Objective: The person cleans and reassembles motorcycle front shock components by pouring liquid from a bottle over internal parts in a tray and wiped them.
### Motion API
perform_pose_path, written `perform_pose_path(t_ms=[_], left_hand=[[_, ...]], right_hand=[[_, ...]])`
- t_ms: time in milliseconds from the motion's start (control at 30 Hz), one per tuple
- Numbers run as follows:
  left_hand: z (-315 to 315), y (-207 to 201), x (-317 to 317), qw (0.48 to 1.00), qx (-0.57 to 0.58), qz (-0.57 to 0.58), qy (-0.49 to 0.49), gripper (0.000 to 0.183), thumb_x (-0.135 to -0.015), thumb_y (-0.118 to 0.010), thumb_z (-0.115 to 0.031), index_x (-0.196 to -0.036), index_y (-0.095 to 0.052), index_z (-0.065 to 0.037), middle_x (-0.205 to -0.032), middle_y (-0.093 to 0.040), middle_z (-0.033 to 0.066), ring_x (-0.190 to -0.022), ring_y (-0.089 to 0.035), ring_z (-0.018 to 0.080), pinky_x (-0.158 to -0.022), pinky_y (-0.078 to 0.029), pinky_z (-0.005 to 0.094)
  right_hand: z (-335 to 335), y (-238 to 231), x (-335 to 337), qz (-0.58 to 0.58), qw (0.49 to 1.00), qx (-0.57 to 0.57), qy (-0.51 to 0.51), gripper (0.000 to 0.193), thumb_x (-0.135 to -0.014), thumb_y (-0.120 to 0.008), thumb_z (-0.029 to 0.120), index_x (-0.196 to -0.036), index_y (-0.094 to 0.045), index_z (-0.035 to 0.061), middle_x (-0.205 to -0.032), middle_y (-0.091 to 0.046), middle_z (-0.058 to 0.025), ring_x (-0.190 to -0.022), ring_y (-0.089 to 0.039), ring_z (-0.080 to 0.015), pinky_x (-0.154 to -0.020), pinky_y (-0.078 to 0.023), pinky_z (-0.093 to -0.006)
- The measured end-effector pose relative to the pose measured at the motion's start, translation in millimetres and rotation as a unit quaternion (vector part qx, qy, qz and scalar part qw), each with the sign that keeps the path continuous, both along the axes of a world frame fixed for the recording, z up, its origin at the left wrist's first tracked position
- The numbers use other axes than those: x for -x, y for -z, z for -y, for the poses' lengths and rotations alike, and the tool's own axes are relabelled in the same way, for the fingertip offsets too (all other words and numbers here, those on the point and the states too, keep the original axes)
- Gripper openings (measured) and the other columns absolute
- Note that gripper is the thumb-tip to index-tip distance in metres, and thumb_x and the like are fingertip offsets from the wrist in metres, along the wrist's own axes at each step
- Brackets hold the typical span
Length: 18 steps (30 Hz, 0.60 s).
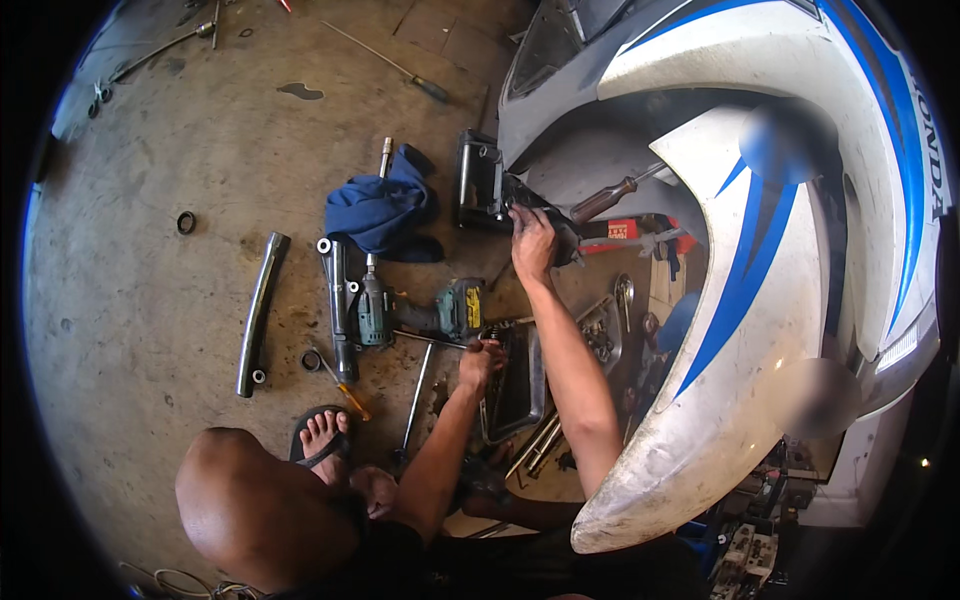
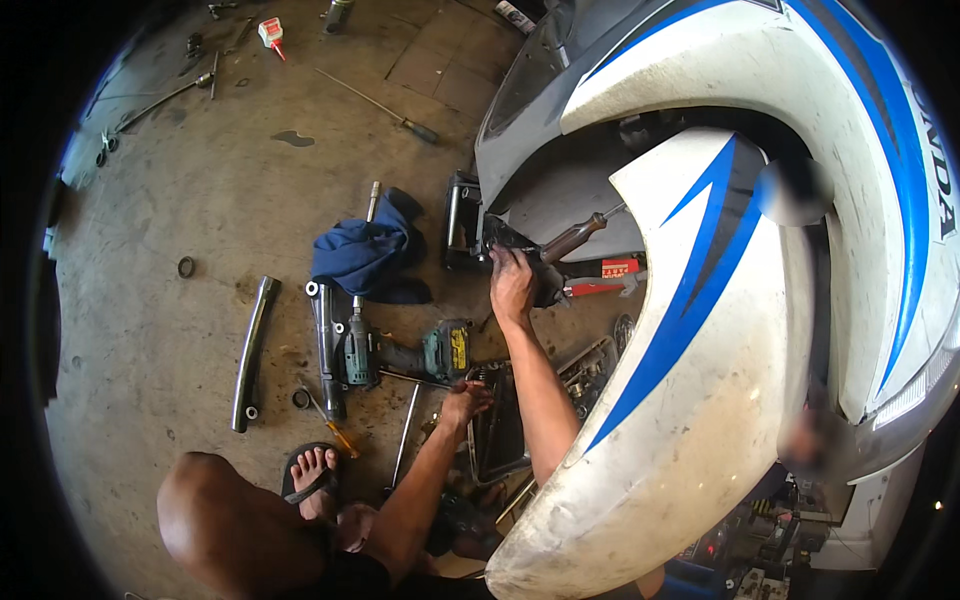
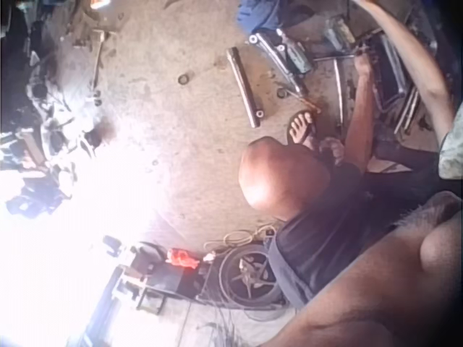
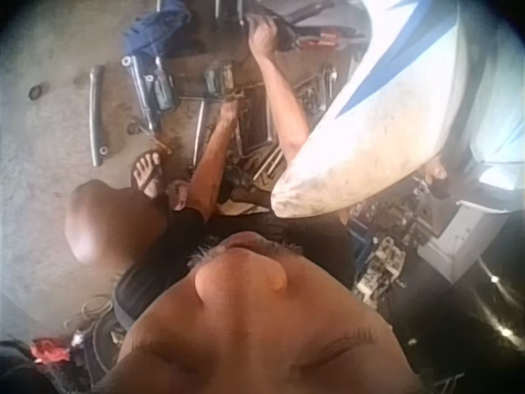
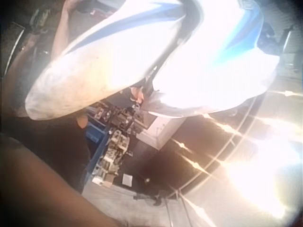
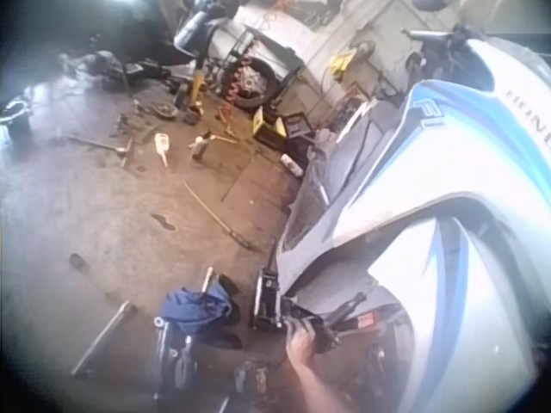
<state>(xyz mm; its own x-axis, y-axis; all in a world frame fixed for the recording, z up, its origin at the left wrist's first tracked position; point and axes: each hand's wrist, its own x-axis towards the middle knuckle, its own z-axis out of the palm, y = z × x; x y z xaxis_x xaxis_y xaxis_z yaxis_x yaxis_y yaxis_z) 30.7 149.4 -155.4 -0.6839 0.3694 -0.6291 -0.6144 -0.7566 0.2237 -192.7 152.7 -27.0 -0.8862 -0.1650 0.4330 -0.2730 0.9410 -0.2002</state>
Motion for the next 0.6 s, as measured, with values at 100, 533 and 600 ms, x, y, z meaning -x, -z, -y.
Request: perform_pose_path(t_ms=[100, 533, 600], left_hand=[[0, -11, 1, 1.0, 0.006, 0.021, -0.003, 0.015, -0.096, -0.049, -0.016, -0.101, -0.057, -0.004, -0.082, -0.064, 0.0064, -0.073, -0.064, 0.0188, -0.07, -0.054, 0.0307], [-40, -81, 19, 0.969, -0.017, -0.246, 0.015, 0.027, -0.093, -0.057, -0.009, -0.118, -0.056, 0.001, -0.101, -0.064, 0.0074, -0.091, -0.064, 0.0188, -0.088, -0.054, 0.036], [-44, -89, 12, 0.971, -0.038, -0.233, 0.031, 0.028, -0.092, -0.059, -0.012, -0.117, -0.056, 0.0, -0.099, -0.064, 0.0067, -0.091, -0.064, 0.019, -0.087, -0.054, 0.0359]], right_hand=[[-4, -12, -6, -0.009, 1.0, 0.012, -0.01, 0.016, -0.084, -0.067, 0.014, -0.097, -0.07, 0.0042, -0.088, -0.067, -0.0143, -0.081, -0.064, -0.0334, -0.073, -0.049, -0.0392], [-109, -133, -205, 0.308, 0.949, 0.039, 0.046, 0.022, -0.085, -0.069, 0.018, -0.098, -0.07, 0.0011, -0.092, -0.071, -0.0114, -0.083, -0.067, -0.0202, -0.075, -0.051, -0.0312], [-133, -139, -221, 0.307, 0.944, 0.1, 0.063, 0.023, -0.085, -0.069, 0.019, -0.099, -0.07, 0.0003, -0.091, -0.071, -0.0111, -0.082, -0.067, -0.0177, -0.074, -0.052, -0.0299]])
